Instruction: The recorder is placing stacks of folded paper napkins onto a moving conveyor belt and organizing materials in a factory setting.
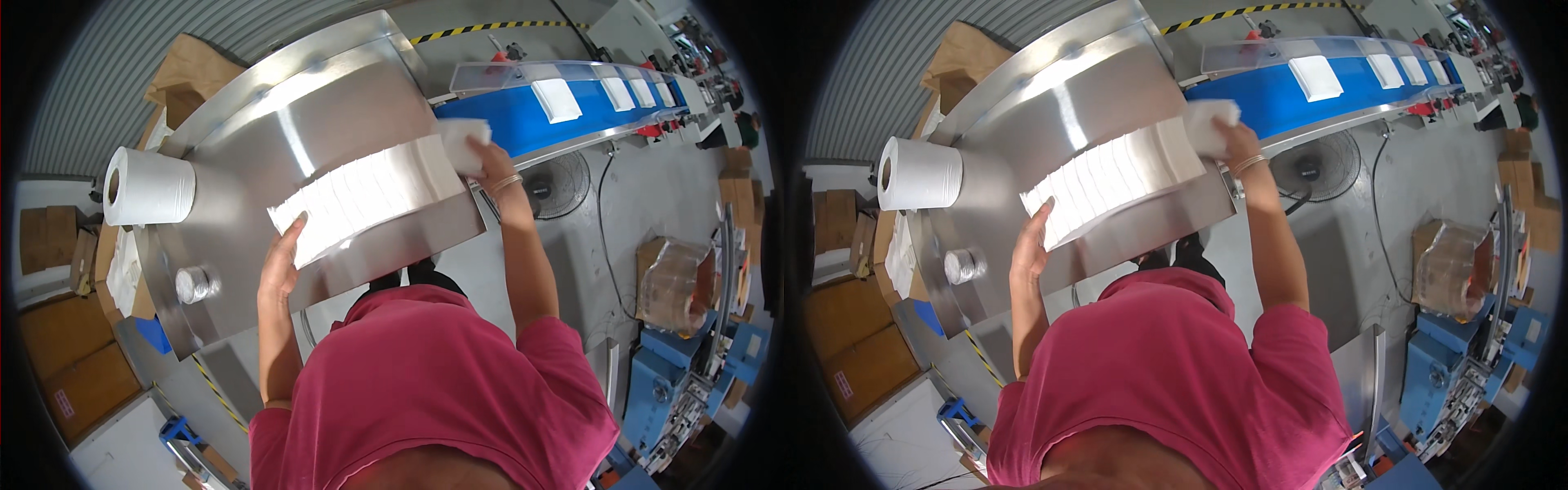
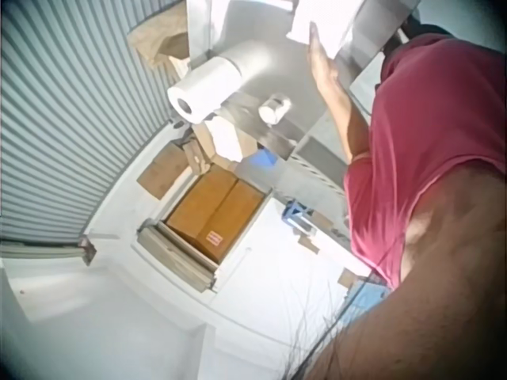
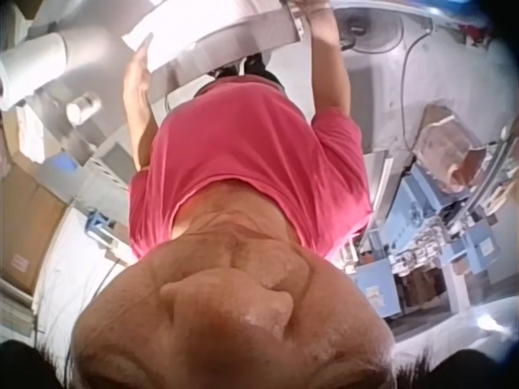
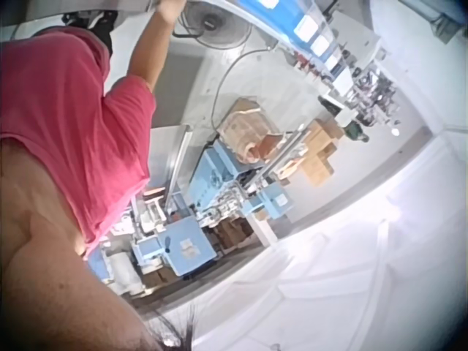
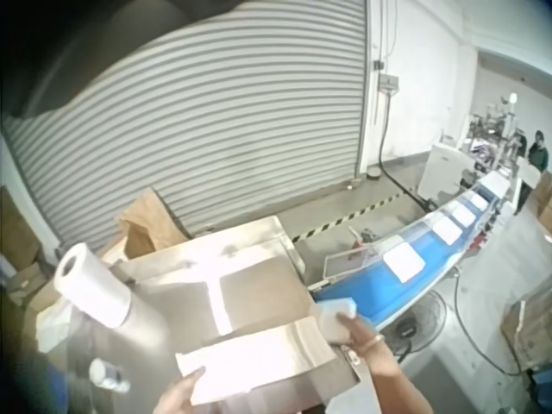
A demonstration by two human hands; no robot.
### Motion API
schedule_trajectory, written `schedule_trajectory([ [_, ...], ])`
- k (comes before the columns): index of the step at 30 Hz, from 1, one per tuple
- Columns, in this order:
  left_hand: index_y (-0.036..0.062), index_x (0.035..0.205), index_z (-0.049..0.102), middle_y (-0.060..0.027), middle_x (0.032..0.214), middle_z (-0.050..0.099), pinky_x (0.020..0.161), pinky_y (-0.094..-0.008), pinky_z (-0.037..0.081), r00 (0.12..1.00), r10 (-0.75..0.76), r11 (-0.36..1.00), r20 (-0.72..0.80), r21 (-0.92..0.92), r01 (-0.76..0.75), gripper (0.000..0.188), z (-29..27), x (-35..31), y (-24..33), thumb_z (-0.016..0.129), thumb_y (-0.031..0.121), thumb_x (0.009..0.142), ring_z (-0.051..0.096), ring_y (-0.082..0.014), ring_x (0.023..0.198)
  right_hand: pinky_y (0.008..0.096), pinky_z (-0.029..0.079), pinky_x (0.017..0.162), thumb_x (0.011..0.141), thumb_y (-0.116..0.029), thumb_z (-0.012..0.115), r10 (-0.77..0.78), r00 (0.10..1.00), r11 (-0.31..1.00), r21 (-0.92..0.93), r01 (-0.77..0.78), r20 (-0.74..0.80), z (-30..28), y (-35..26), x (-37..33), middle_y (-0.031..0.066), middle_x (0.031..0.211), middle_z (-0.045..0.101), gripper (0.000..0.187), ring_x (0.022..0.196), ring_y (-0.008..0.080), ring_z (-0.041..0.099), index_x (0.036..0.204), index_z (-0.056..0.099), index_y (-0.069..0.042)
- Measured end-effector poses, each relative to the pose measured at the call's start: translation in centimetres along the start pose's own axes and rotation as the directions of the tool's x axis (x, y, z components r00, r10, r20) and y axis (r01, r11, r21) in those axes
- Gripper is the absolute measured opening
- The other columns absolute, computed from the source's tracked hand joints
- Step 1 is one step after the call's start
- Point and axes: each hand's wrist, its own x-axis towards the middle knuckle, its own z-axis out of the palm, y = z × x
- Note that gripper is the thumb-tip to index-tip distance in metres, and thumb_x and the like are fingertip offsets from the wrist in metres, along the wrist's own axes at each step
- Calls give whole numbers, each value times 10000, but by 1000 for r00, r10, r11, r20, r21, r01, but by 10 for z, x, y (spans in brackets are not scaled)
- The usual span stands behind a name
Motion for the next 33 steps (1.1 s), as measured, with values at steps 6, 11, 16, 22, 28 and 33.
schedule_trajectory([
  [6, -46, 1298, 344, -127, 1299, 427, 978, -347, 326, 987, 60, 994, 148, -98, -45, 625, -7, 9, -8, 553, 329, 844, 416, -217, 1189, 276, 474, 766, 842, -388, 573, 146, 958, 988, 20, -156, 247, 22, 13, -14, 61, 987, 597, 457, 860, 184, 597, 1120, 530, -28],
  [11, -40, 1283, 369, -119, 1268, 458, 958, -345, 353, 982, 39, 988, 184, -153, -10, 593, -5, 10, -4, 552, 317, 847, 451, -214, 1155, 259, 450, 746, 836, -362, 589, -6, 976, 952, -298, 72, 216, 42, 16, -26, 56, 991, 574, 498, 858, 123, 554, 1146, 506, 18],
  [16, -36, 1278, 376, -116, 1258, 468, 950, -340, 364, 985, 36, 988, 172, -153, -9, 580, -9, 12, -7, 556, 307, 846, 465, -212, 1142, 258, 469, 715, 826, -329, 601, 106, 975, 994, -36, -101, 197, 37, 15, -23, 64, 959, 586, 480, 855, 133, 567, 1138, 511, 24],
  [22, -57, 1304, 312, -158, 1302, 412, 1006, -365, 294, 978, 46, 988, 201, -156, -15, 712, -11, 11, -10, 613, 357, 809, 368, -251, 1228, 294, 518, 674, 809, -335, 621, 66, 997, 991, 116, -62, -32, 14, 19, -1, 98, 930, 600, 435, 805, 219, 615, 1054, 534, 15],
  [28, -68, 1314, 283, -176, 1340, 365, 1055, -371, 181, 978, 52, 993, 201, -115, -29, 760, -18, 22, -19, 622, 378, 801, 275, -259, 1287, 259, 468, 747, 831, -433, 574, 132, 969, 985, -139, -104, 208, 46, 30, -26, 83, 970, 606, 526, 844, 146, 592, 1096, 538, 20],
  [33, -70, 1314, 279, -177, 1351, 348, 1051, -384, 191, 978, 21, 994, 208, -109, 2, 776, -16, 23, -14, 623, 391, 793, 269, -261, 1290, 241, 453, 704, 842, -352, 582, 47, 983, 966, -259, 1, 177, 58, 33, -24, 55, 943, 604, 457, 807, 112, 571, 1095, 534, 26],
])
